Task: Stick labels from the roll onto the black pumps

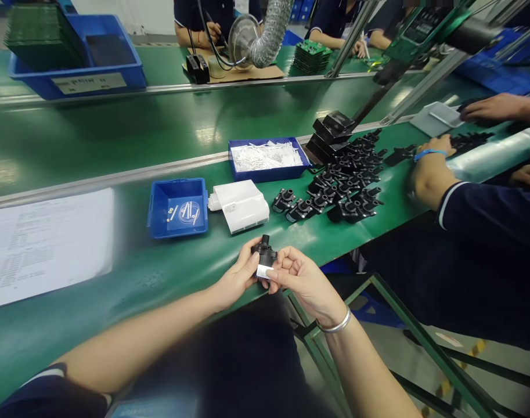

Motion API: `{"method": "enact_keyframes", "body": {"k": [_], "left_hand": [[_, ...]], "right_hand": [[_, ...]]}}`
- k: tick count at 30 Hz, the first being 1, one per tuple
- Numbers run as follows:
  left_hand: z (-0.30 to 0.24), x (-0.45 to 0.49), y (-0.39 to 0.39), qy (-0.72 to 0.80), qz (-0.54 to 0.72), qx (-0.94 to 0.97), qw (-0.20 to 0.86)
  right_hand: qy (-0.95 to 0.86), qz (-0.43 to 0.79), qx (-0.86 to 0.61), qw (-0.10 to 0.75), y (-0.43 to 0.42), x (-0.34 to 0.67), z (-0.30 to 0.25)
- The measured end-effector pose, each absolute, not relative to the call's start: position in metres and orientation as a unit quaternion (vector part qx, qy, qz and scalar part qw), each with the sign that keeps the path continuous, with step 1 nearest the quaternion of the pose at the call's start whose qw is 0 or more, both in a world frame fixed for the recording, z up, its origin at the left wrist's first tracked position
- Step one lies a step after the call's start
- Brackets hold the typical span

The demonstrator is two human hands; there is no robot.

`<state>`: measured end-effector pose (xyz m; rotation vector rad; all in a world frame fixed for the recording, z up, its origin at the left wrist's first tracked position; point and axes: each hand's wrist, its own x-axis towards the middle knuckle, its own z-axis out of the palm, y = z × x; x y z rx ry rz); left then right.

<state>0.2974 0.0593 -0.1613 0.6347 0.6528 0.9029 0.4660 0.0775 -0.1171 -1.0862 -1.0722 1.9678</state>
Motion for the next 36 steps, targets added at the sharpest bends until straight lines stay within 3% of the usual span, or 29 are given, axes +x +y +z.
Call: {"method": "enact_keyframes", "body": {"k": [36], "left_hand": [[-0.1561, 0.299, 0.0596, 0.317, 0.422, 0.297, 0.796]], "right_hand": [[-0.406, 0.747, -0.422, 0.316, 0.0776, 0.4663, -0.1178]]}}
